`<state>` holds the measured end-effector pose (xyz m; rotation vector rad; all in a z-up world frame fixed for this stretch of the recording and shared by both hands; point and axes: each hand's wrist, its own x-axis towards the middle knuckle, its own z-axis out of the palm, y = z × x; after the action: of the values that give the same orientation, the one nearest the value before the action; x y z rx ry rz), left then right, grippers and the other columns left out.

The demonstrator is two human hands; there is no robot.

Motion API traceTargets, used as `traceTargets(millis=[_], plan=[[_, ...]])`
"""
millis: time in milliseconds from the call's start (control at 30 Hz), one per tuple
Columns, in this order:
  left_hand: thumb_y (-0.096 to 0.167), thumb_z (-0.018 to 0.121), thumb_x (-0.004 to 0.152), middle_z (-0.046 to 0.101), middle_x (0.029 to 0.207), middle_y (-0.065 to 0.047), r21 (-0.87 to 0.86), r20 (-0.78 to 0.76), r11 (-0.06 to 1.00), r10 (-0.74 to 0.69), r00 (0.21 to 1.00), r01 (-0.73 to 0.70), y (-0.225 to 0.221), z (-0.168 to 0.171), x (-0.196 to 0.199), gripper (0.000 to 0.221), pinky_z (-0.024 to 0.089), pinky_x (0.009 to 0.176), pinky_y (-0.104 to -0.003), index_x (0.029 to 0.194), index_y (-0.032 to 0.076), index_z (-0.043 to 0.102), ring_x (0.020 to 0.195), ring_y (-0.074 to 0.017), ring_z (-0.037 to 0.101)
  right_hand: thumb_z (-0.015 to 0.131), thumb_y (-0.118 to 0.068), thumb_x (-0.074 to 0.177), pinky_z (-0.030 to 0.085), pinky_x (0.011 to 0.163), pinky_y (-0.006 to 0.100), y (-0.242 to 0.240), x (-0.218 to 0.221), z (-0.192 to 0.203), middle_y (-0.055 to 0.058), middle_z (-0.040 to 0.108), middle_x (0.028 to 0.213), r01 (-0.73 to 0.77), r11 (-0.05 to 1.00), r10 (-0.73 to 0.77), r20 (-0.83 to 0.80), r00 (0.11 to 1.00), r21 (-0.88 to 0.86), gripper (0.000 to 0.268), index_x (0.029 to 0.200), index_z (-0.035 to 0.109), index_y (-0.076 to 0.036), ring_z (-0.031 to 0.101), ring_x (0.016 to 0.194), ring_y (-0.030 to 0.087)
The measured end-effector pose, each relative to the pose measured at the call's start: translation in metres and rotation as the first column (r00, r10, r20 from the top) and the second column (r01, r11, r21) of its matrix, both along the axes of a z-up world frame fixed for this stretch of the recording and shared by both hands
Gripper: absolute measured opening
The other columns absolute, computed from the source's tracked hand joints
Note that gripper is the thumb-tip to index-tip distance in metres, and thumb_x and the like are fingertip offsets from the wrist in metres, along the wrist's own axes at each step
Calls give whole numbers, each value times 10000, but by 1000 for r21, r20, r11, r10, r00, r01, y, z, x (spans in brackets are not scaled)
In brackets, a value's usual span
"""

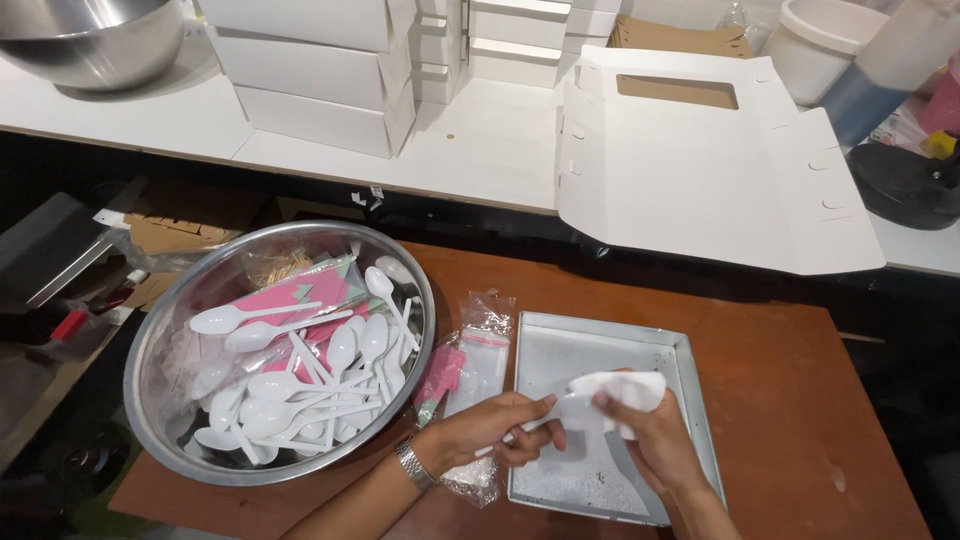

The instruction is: Wrapping individual plastic spoons in white tissue paper and arranging them on a metal tray.

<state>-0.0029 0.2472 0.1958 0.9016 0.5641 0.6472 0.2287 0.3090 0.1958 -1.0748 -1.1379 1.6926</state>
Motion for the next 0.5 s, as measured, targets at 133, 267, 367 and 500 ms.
traceTargets(millis=[133,267,367,500], plan=[[355,483,1110,355,630,61,161,-104,952,280,954,-261,4,-11,4,369,284,481,-180,910,74,615,512,-55,329,710,-144,934,513,712,287,-6,-6,31,84,710,1022,399,916,-397,-58,916,26,244,1120,685,11,662,899,179],[257,358,1107,442,844,22,150,-352,894,447,822,-422,5,5,14,238,333,492,-185,964,151,516,662,-73,392,701,-35,1046,517,862,273,-15,-4,22,116,704,1070,406,404,-707,-2,707,819,82,1063,716,44,651,994,187],[320,354,1122,549,846,-34,258,-377,905,416,828,-337,-1,19,30,298,330,429,-209,1126,126,580,610,-90,484,572,141,972,565,925,414,-13,-9,12,145,720,1085,-128,59,-614,137,777,990,213,1039,732,16,682,1029,346],[212,364,1144,544,743,-10,434,-380,835,511,771,-339,5,20,27,246,326,389,-216,922,133,433,498,-91,498,531,144,779,222,1252,634,-5,-16,15,131,540,1510,-616,49,-459,565,686,787,733,1494,447,10,453,1457,355]])
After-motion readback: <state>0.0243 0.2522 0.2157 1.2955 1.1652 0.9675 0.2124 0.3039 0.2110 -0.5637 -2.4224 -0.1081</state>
